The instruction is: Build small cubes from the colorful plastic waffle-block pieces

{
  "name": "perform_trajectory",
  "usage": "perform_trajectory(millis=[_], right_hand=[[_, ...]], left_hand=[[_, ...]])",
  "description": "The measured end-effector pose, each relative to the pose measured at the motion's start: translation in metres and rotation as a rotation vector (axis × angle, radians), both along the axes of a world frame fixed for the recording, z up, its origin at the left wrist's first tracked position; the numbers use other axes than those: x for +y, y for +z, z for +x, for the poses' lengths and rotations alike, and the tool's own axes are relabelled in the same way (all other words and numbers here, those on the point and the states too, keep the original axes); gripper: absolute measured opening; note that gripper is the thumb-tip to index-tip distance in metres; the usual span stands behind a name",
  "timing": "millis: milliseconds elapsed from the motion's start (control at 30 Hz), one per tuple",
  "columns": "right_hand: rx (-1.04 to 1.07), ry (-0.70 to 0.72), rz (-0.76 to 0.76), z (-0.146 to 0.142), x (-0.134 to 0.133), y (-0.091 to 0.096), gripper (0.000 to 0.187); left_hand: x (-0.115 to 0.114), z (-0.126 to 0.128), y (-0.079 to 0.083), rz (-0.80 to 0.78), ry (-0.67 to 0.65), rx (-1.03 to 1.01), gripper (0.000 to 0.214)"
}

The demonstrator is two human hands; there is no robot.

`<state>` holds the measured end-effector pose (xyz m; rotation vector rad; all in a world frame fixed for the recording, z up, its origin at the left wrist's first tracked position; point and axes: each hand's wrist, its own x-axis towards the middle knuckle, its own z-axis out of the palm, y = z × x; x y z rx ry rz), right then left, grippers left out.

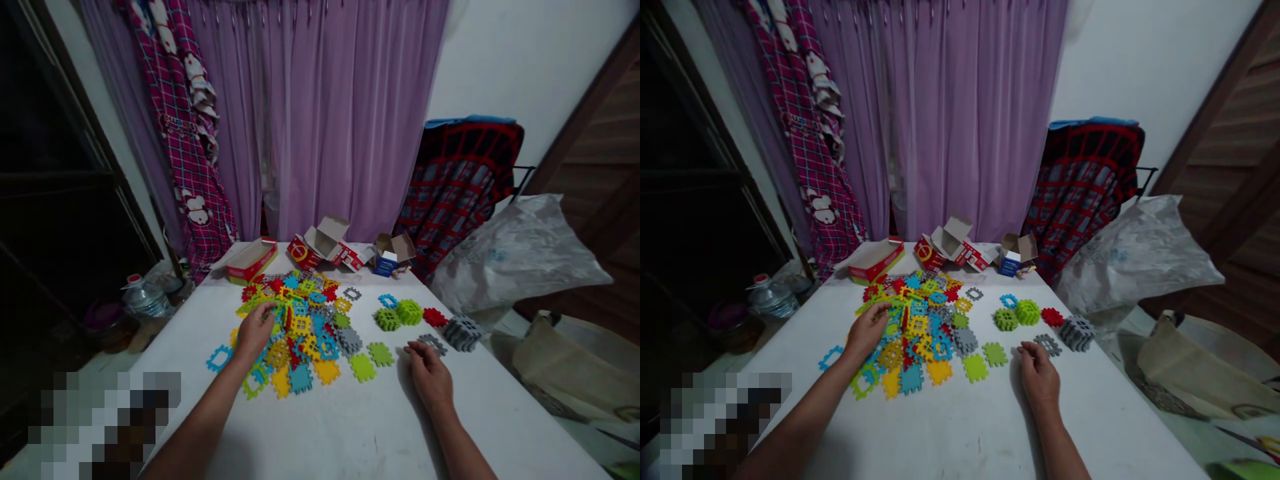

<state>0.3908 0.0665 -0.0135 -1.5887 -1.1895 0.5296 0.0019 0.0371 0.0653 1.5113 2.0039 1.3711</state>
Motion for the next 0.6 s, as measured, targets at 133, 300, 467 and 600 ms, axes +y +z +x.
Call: perform_trajectory(millis=[133, 300, 467, 600], right_hand=[[-0.020, 0.007, -0.027, -0.006, -0.009, 0.000, 0.044], [-0.033, 0.007, -0.020, -0.010, -0.015, 0.002, 0.044], [-0.034, 0.024, -0.035, -0.010, -0.016, 0.002, 0.046], [-0.027, 0.044, -0.038, -0.009, -0.015, 0.000, 0.046]], left_hand=[[0.030, -0.004, 0.015, -0.081, -0.079, 0.351, 0.035], [0.063, 0.009, 0.023, -0.129, -0.163, 0.419, 0.027], [0.076, 0.012, 0.027, -0.148, -0.188, 0.341, 0.012], [0.075, 0.012, 0.033, -0.130, -0.155, 0.145, 0.010]])
